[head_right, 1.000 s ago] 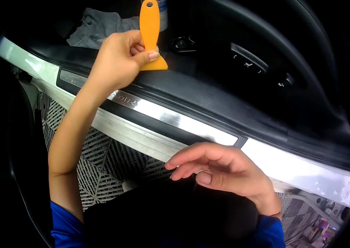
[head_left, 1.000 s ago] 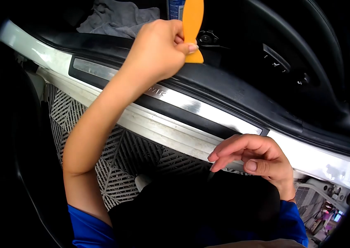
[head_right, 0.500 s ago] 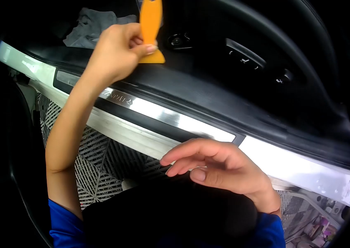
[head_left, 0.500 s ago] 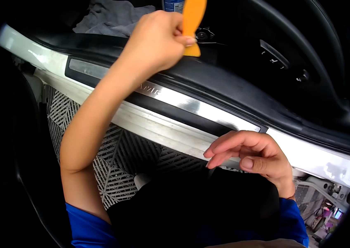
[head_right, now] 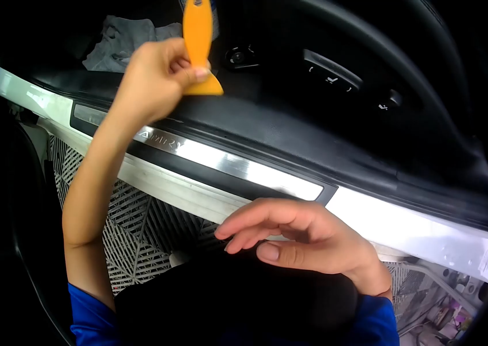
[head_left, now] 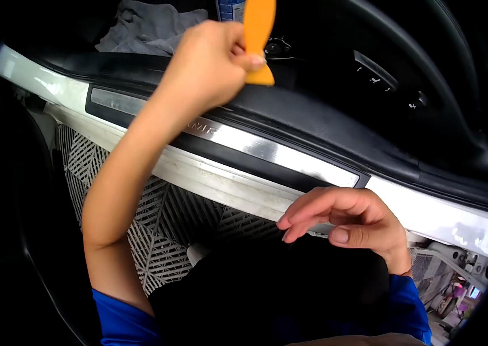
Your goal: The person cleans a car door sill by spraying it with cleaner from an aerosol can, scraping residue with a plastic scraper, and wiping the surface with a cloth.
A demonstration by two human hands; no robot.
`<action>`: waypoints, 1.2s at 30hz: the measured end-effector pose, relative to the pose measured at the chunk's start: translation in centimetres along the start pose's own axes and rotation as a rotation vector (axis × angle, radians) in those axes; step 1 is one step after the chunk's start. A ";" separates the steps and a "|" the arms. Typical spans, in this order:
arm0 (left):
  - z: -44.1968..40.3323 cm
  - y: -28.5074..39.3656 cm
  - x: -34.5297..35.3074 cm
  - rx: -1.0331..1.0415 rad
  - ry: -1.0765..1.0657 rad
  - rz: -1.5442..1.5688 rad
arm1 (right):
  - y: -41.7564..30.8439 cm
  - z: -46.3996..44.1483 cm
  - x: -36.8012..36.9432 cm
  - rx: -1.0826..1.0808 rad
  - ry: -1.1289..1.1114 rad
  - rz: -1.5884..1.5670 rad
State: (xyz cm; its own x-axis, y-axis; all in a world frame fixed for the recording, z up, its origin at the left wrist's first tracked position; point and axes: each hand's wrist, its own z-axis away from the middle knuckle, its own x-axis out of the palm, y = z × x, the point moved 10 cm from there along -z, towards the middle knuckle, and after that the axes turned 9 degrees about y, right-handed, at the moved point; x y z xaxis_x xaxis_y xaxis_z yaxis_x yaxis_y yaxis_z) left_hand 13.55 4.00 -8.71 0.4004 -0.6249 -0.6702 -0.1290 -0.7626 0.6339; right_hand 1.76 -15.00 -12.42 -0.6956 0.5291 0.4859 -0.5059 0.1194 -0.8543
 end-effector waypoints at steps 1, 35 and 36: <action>0.0 0.2 -0.1 0.002 0.001 0.000 | 0.1 0.0 0.0 0.000 -0.004 0.010; -0.1 1.0 0.0 0.108 -0.071 0.089 | 0.3 -0.5 0.1 0.003 -0.014 0.017; 0.1 1.2 0.0 0.109 -0.097 0.060 | 0.1 -0.5 -0.2 -0.016 0.020 0.008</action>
State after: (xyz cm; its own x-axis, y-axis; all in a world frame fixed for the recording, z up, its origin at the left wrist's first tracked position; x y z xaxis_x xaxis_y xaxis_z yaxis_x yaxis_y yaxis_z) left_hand 13.36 3.07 -8.02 0.3006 -0.6792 -0.6696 -0.2496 -0.7336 0.6320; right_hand 2.09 -14.64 -12.69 -0.6892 0.5471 0.4750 -0.4917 0.1285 -0.8613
